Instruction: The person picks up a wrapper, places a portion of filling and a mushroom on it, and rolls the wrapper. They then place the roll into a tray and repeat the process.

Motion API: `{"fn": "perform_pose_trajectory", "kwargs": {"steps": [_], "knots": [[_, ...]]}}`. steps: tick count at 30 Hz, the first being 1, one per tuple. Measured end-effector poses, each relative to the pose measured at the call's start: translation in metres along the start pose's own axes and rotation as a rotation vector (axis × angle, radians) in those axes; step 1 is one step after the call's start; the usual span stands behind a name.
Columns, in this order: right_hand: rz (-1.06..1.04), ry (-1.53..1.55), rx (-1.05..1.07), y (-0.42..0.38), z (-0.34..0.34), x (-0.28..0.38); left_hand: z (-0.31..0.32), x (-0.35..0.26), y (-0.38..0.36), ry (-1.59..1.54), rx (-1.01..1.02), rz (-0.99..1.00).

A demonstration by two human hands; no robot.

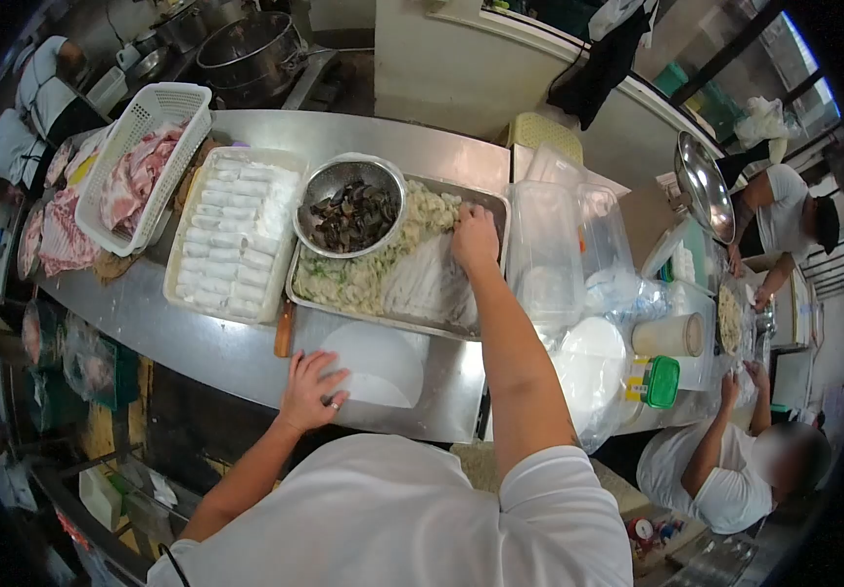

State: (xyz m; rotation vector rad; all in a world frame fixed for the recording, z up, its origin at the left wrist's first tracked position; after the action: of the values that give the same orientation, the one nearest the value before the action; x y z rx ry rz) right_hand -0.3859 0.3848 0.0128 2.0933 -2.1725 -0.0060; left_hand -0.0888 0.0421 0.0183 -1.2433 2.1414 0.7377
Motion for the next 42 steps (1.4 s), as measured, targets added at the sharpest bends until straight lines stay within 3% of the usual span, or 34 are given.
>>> {"fn": "perform_pose_trajectory", "kwargs": {"steps": [5,8,11,14,17,20,23,26,29,33,35,40,42], "knots": [[-0.184,-0.156,0.108,-0.034,-0.004,0.024,-0.005,0.003,0.010,0.001,-0.017,0.019],[-0.234,-0.064,0.136,-0.084,0.003,0.035,-0.006,-0.001,0.002,0.003,-0.027,0.012],[-0.154,0.043,0.224,-0.093,-0.012,0.035,-0.004,0.001,0.000,-0.014,-0.043,0.023],[-0.101,-0.138,-0.077,-0.062,-0.017,0.013,-0.004,0.000,0.002,-0.014,-0.064,0.052],[-0.139,-0.299,-0.033,-0.051,0.008,0.010,-0.007,-0.001,0.003,-0.022,-0.059,0.038],[-0.159,-0.369,0.446,-0.052,0.045,0.017,-0.008,-0.001,0.000,-0.037,-0.076,0.028],[0.044,-0.193,0.549,-0.059,-0.035,0.049,-0.010,-0.001,0.000,-0.036,-0.079,0.018],[-0.029,-0.122,0.278,-0.005,-0.022,0.026,-0.010,0.000,0.001,-0.032,-0.081,0.019],[-0.240,-0.149,0.070,0.028,0.011,0.004,-0.006,0.002,0.002,-0.025,-0.067,0.010],[-0.232,-0.187,0.167,0.009,0.013,0.004,-0.005,0.004,0.000,-0.025,-0.069,0.005],[-0.332,-0.282,0.316,-0.026,0.015,0.016,-0.007,0.003,0.003,-0.030,-0.069,0.008],[-0.287,-0.004,0.314,-0.104,-0.015,0.033,-0.009,0.001,0.001,-0.041,-0.074,0.013],[-0.150,0.084,0.244,-0.094,-0.031,0.018,-0.009,0.000,0.000,-0.040,-0.077,0.022]]}}
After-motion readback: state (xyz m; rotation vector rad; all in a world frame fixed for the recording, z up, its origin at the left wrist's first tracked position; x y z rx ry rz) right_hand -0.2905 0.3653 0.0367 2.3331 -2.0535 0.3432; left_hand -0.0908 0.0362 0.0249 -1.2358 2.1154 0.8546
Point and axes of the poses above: each hand's wrist, its own y-axis towards the middle knuckle, its own z-axis out of the palm, x = y × z, the point moved 10 cm from there along y, towards the middle knuckle, and after that the axes turned 10 degrees about -y, right-handed, at the moved point
